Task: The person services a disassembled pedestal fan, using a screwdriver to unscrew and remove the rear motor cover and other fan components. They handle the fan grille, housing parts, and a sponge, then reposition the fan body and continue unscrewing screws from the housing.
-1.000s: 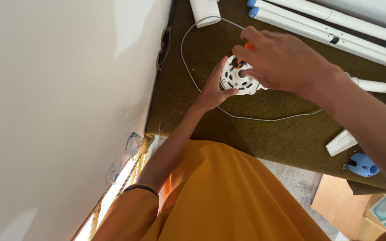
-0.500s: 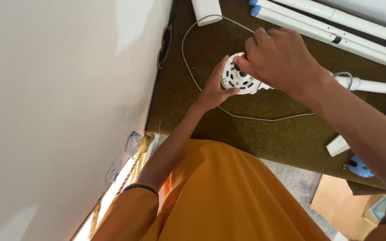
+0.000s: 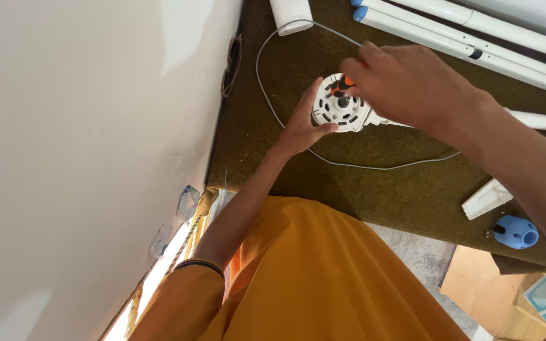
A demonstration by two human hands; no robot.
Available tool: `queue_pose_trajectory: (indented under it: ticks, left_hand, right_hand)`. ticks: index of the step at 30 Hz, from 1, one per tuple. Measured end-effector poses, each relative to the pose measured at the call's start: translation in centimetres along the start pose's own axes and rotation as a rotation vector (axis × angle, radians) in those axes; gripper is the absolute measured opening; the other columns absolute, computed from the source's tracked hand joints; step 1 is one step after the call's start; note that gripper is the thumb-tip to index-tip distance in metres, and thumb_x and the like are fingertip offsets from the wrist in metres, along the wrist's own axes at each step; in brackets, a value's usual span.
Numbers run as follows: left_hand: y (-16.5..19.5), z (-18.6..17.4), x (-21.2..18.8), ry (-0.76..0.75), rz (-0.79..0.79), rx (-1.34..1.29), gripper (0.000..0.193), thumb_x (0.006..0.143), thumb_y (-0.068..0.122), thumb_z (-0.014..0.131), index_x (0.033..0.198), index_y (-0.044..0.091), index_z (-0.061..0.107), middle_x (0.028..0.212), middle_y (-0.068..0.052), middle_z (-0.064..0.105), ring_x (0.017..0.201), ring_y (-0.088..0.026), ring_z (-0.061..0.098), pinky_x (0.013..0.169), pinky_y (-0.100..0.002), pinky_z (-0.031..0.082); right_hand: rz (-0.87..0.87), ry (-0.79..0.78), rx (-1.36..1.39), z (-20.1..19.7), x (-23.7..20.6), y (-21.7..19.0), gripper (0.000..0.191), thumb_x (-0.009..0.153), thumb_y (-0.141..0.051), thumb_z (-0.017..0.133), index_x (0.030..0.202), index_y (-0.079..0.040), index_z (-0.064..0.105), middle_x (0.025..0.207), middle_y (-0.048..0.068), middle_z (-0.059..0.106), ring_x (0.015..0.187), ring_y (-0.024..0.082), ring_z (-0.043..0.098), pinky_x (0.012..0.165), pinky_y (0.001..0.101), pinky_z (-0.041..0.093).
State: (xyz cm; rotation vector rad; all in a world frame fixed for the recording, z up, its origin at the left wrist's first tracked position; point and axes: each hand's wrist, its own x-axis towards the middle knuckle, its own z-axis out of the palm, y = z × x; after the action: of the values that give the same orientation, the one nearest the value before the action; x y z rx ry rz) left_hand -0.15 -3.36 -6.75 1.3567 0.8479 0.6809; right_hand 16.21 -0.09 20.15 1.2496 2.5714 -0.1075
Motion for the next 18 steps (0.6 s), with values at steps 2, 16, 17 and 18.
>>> queue_pose_trajectory:
  ticks: [2, 16, 17, 18]
  left_hand:
    - [0.1, -0.1, 0.0, -0.002, 0.041, -0.057, 0.112, 0.083, 0.029, 0.088, 0.166, 0.007, 0.016, 0.171, -0.02, 0.023, 0.158, -0.033, 0.027, 0.128, -0.047, 0.028]
    - [0.1, -0.1, 0.1, -0.018, 0.032, -0.025, 0.112, 0.085, 0.03, 0.087, 0.167, 0.007, 0.014, 0.171, -0.019, 0.022, 0.159, -0.034, 0.025, 0.129, -0.048, 0.027]
    - [0.1, -0.1, 0.1, -0.013, 0.043, -0.026, 0.111, 0.085, 0.029, 0.087, 0.167, 0.007, 0.015, 0.171, -0.019, 0.023, 0.159, -0.034, 0.025, 0.129, -0.048, 0.027]
    - [0.1, -0.1, 0.0, -0.008, 0.054, -0.026, 0.11, 0.085, 0.028, 0.087, 0.167, 0.007, 0.016, 0.172, -0.019, 0.023, 0.16, -0.034, 0.025, 0.13, -0.048, 0.027]
  right_hand:
    - [0.055, -0.08, -0.085, 0.5, 0.5, -0.3, 0.034, 0.108, -0.039, 0.054, 0.097, -0.008, 0.064, 0.082, 0.007, 0.065, 0.076, 0.025, 0.071, 0.067, 0.0365, 0.058]
    - [-0.106, 0.128, 0.075, 0.1, 0.2, -0.1, 0.03, 0.083, -0.004, 0.065, 0.112, -0.005, 0.061, 0.127, 0.016, 0.057, 0.102, 0.028, 0.072, 0.075, 0.0353, 0.061]
    - [-0.111, 0.116, 0.064, 0.0, 0.0, 0.1, 0.03, 0.082, -0.005, 0.064, 0.112, -0.005, 0.061, 0.122, 0.014, 0.058, 0.1, 0.027, 0.072, 0.076, 0.036, 0.06]
    - [-0.114, 0.104, 0.054, 0.0, -0.2, 0.2, 0.03, 0.081, -0.005, 0.064, 0.111, -0.005, 0.062, 0.117, 0.013, 0.06, 0.099, 0.027, 0.072, 0.077, 0.0366, 0.06]
